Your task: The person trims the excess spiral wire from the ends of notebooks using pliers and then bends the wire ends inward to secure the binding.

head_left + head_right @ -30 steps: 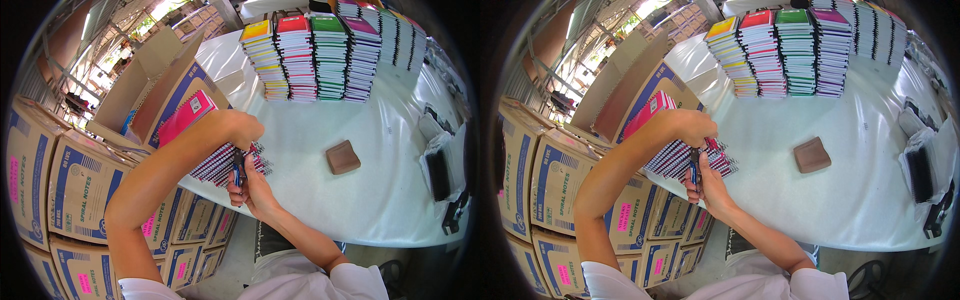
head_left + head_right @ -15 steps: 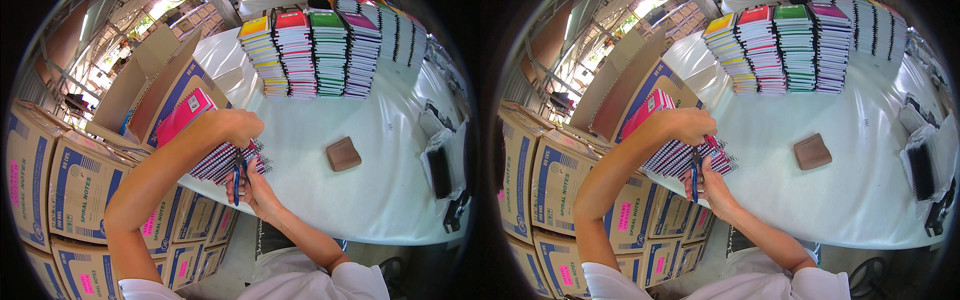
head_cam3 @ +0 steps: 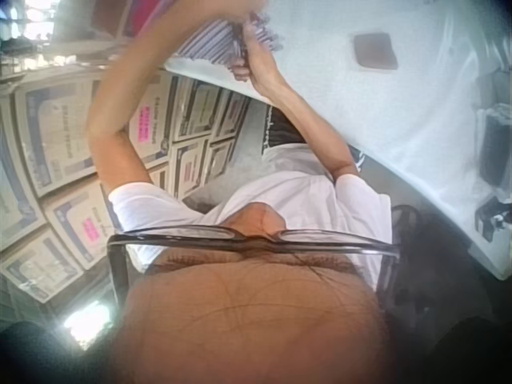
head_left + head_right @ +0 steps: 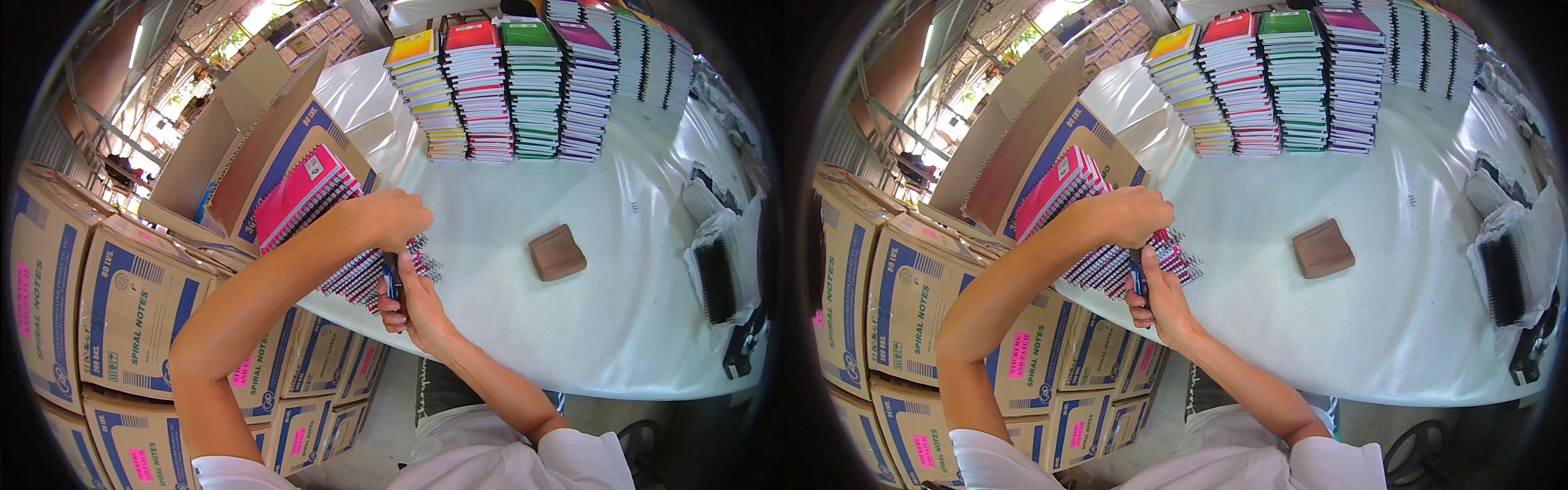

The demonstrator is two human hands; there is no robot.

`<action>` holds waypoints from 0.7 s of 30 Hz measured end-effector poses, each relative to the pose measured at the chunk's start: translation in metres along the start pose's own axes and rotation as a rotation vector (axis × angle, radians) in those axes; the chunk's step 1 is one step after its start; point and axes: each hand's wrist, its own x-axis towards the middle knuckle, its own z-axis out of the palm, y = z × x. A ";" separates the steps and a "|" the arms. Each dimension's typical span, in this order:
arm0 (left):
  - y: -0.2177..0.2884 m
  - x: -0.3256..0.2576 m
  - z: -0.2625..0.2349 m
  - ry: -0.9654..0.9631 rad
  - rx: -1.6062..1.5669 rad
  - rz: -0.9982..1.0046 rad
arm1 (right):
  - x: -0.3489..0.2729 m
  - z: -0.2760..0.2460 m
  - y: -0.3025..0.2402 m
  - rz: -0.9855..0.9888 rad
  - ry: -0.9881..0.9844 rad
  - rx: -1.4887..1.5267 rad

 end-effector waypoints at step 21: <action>-0.016 0.004 -0.044 -0.067 -0.233 -0.056 | -0.108 -0.096 -0.041 -0.184 0.313 -0.478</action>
